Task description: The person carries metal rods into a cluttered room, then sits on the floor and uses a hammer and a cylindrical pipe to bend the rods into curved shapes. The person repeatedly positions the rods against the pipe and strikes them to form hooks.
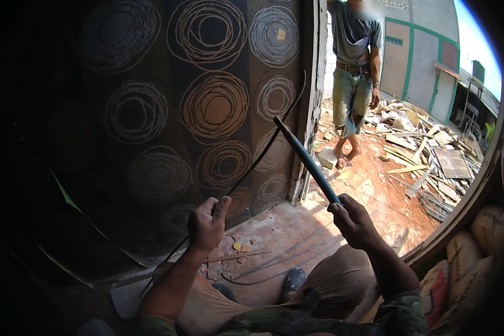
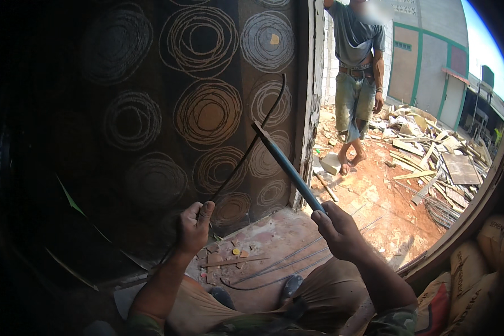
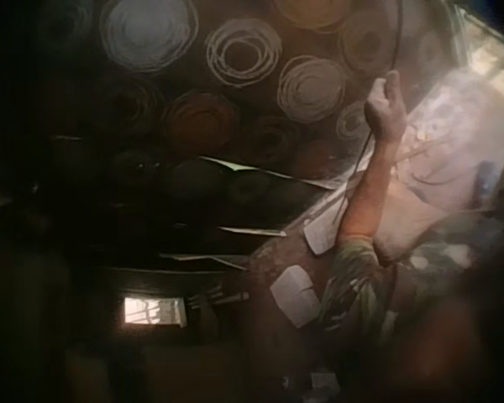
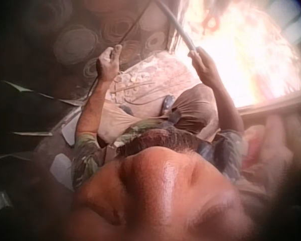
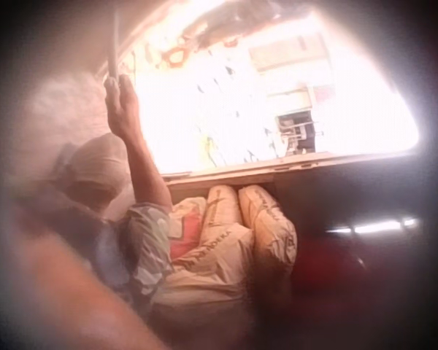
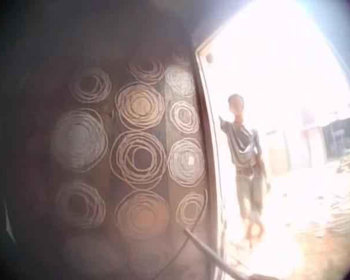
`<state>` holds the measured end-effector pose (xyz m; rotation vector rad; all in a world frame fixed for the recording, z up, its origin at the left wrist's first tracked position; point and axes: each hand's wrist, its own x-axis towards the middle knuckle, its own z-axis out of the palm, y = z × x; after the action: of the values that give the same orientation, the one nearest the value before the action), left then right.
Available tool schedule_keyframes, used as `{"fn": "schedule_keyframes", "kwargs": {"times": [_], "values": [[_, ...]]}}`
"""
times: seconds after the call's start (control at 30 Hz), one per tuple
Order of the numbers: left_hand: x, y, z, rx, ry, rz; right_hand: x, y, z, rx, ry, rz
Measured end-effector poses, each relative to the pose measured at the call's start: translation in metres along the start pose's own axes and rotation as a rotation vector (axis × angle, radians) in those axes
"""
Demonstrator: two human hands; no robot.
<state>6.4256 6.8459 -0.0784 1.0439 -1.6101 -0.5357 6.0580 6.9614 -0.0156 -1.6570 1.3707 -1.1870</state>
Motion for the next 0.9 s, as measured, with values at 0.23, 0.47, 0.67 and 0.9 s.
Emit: {"fn": "schedule_keyframes", "kwargs": {"times": [0.23,0.47,0.67,0.9], "values": [[0.005,0.009,-0.003,0.031,0.012,0.040,0.014,-0.012,-0.026,-0.016,-0.113,0.009],[0.002,0.009,0.005,0.042,0.076,0.020,0.001,-0.030,-0.019,0.055,-0.099,0.103],[0.002,0.011,0.010,0.026,0.092,0.010,0.000,-0.013,0.002,0.142,-0.074,0.090],[0.000,0.015,0.014,0.095,0.142,0.023,0.011,-0.011,-0.014,0.208,-0.322,0.128]]}}
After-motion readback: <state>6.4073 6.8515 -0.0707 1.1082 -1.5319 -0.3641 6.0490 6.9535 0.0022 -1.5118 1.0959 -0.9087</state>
